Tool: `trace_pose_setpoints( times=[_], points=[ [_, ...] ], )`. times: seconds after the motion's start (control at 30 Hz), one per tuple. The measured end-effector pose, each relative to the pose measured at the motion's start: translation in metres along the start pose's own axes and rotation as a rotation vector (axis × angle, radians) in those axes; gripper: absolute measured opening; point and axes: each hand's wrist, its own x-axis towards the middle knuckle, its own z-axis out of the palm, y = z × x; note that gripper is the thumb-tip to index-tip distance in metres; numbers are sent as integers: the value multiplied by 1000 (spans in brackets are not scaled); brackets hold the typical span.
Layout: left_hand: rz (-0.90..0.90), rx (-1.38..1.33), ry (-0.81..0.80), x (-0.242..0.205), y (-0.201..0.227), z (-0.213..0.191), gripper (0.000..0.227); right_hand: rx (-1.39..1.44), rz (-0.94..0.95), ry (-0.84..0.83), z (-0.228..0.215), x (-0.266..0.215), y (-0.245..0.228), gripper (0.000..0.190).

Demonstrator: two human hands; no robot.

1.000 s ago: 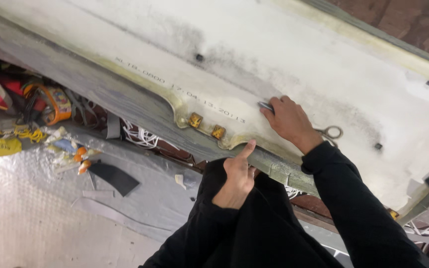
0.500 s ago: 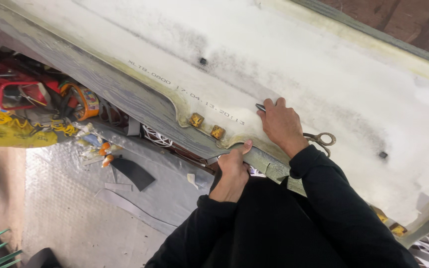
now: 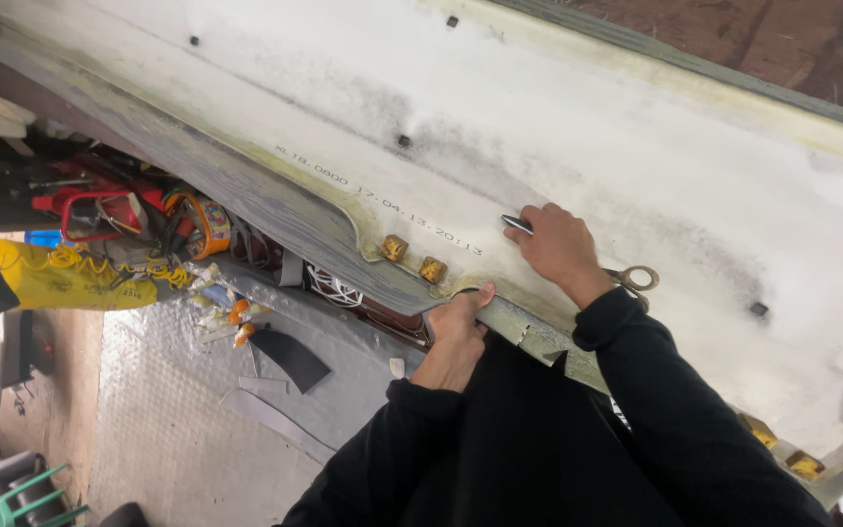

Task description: The person uses scissors to trim a grey carpet along the curved edge of a white car bumper. They carefully cut the material to fit the contour and then press the trimmed edge into place.

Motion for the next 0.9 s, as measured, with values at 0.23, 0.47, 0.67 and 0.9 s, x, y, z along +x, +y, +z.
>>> trace_pose_setpoints(
  times=[0.23,0.47,0.67,0.9],
  points=[
    [-64,105,-23,5,4,-4,41,650,482,-121,-72,-81,-12,31],
    [-161,77,-72,11,7,-6,41,31,266,464,-64,-105,35,20],
    [-182,23,-88,7,10,-6,37,-472,46,491,-29,-80,69,28],
    [-153,-44,-102,12,3,-7,32,-295,484,487,-31,-175,83,13]
  ],
)
